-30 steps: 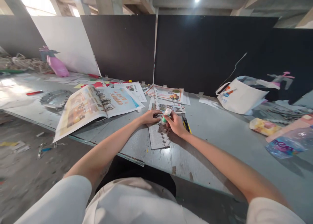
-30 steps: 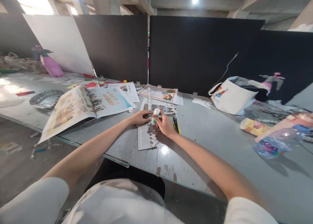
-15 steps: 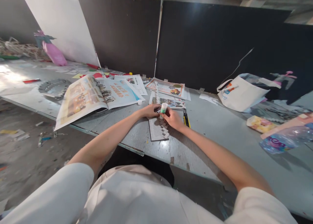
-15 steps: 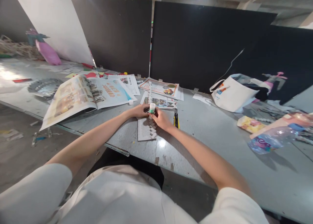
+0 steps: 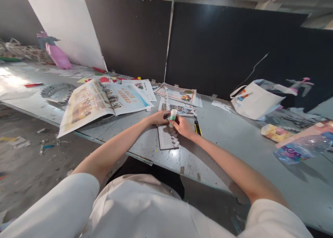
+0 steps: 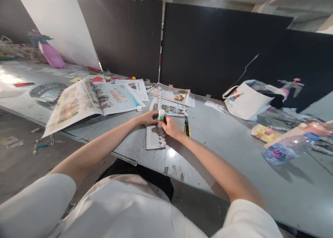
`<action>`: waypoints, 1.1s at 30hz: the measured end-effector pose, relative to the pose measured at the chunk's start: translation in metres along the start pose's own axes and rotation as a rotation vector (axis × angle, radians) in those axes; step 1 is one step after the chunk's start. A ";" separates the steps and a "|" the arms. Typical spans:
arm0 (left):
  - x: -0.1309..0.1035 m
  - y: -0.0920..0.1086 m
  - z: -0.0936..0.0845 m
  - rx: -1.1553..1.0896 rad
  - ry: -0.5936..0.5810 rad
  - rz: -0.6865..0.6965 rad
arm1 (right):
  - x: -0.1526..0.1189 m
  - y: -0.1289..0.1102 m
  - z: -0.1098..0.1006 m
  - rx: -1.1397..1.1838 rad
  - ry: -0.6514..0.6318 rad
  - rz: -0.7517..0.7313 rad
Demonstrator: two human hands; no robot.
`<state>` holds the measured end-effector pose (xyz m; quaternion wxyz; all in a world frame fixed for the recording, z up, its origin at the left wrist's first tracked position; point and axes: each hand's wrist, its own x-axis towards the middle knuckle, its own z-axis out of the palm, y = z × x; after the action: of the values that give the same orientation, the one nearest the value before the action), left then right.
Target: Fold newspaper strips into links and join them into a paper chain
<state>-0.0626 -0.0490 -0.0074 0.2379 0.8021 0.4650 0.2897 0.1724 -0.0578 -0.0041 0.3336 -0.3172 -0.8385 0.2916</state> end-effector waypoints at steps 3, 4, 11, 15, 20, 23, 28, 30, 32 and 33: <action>0.000 0.000 -0.001 0.000 -0.001 -0.023 | -0.002 0.001 0.001 0.020 -0.026 -0.011; 0.000 -0.001 -0.001 0.001 -0.002 -0.027 | -0.002 0.002 0.001 0.023 -0.033 -0.015; 0.002 -0.007 0.001 0.019 0.003 -0.019 | -0.007 -0.003 -0.004 0.075 -0.052 -0.016; 0.003 -0.006 0.001 0.044 -0.012 -0.025 | -0.013 -0.001 -0.004 0.084 -0.042 -0.037; 0.003 -0.007 0.001 0.033 -0.007 -0.017 | -0.019 0.002 -0.002 0.042 -0.051 -0.072; 0.003 -0.010 0.002 0.042 -0.006 -0.013 | -0.023 -0.001 -0.004 0.051 -0.055 -0.085; 0.000 -0.009 0.001 0.058 -0.020 -0.011 | -0.032 -0.009 -0.008 0.104 -0.087 -0.069; -0.001 -0.008 0.000 0.062 -0.026 -0.008 | -0.035 -0.009 -0.009 0.117 -0.093 -0.068; -0.001 -0.008 0.000 0.068 -0.028 -0.004 | -0.038 -0.009 -0.009 0.125 -0.098 -0.067; 0.000 -0.009 0.000 0.073 -0.031 -0.005 | -0.040 -0.008 -0.009 0.127 -0.100 -0.065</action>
<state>-0.0682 -0.0453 -0.0136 0.2163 0.8135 0.4735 0.2594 0.1993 -0.0892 -0.0078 0.3200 -0.2528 -0.8438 0.3488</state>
